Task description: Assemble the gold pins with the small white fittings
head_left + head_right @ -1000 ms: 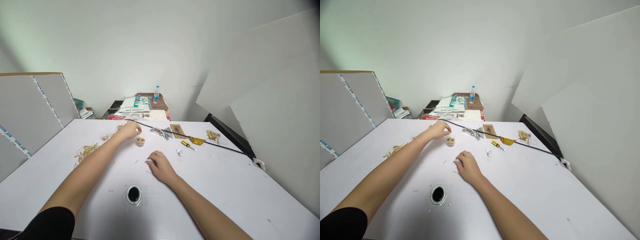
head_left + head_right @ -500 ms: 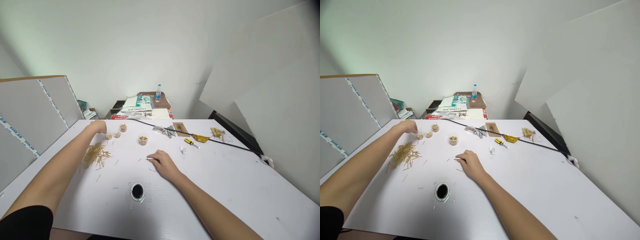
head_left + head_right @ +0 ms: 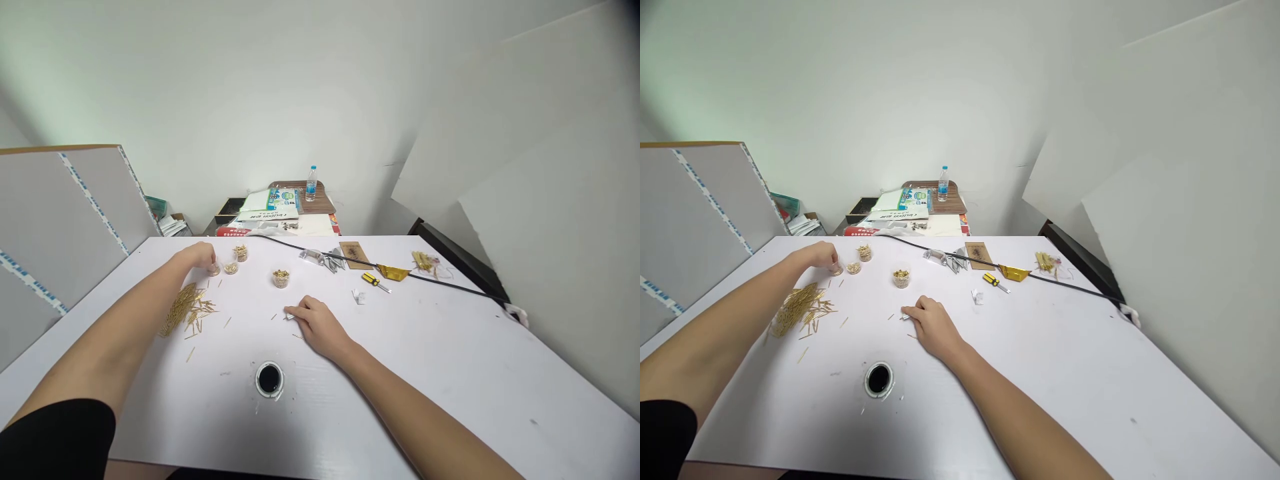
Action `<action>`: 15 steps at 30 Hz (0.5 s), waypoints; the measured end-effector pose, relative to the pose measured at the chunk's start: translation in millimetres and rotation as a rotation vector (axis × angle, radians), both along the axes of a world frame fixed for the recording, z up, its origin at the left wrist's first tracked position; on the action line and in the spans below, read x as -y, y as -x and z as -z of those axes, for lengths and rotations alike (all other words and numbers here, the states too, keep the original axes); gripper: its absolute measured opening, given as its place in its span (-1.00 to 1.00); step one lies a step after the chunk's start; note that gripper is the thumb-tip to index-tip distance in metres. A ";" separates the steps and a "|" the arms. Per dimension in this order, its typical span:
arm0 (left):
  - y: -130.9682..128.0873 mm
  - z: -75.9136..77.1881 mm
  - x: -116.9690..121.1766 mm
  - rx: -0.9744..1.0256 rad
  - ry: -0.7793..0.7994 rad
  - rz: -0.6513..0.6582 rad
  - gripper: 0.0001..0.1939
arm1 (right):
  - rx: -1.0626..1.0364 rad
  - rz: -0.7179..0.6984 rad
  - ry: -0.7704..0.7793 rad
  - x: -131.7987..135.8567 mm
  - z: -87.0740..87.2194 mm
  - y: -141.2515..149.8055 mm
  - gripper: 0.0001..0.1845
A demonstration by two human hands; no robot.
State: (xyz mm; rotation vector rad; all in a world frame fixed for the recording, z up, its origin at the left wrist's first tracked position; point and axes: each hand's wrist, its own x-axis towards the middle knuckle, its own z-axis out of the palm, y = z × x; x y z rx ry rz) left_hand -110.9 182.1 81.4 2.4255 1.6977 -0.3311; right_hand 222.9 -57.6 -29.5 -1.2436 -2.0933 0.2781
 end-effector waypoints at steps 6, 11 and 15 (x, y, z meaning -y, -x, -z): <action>1.8 -6.5 0.9 -0.108 -0.033 0.044 -0.75 | -0.074 0.006 0.098 -2.7 0.1 -1.9 -0.61; -0.5 -2.8 4.2 -0.157 -0.020 0.077 -0.80 | -0.132 -0.008 0.165 -2.2 -7.4 -3.3 -0.64; -4.1 -5.2 7.5 -0.150 0.032 0.120 -0.82 | -0.151 -0.005 0.186 -1.7 -10.6 -3.5 -0.65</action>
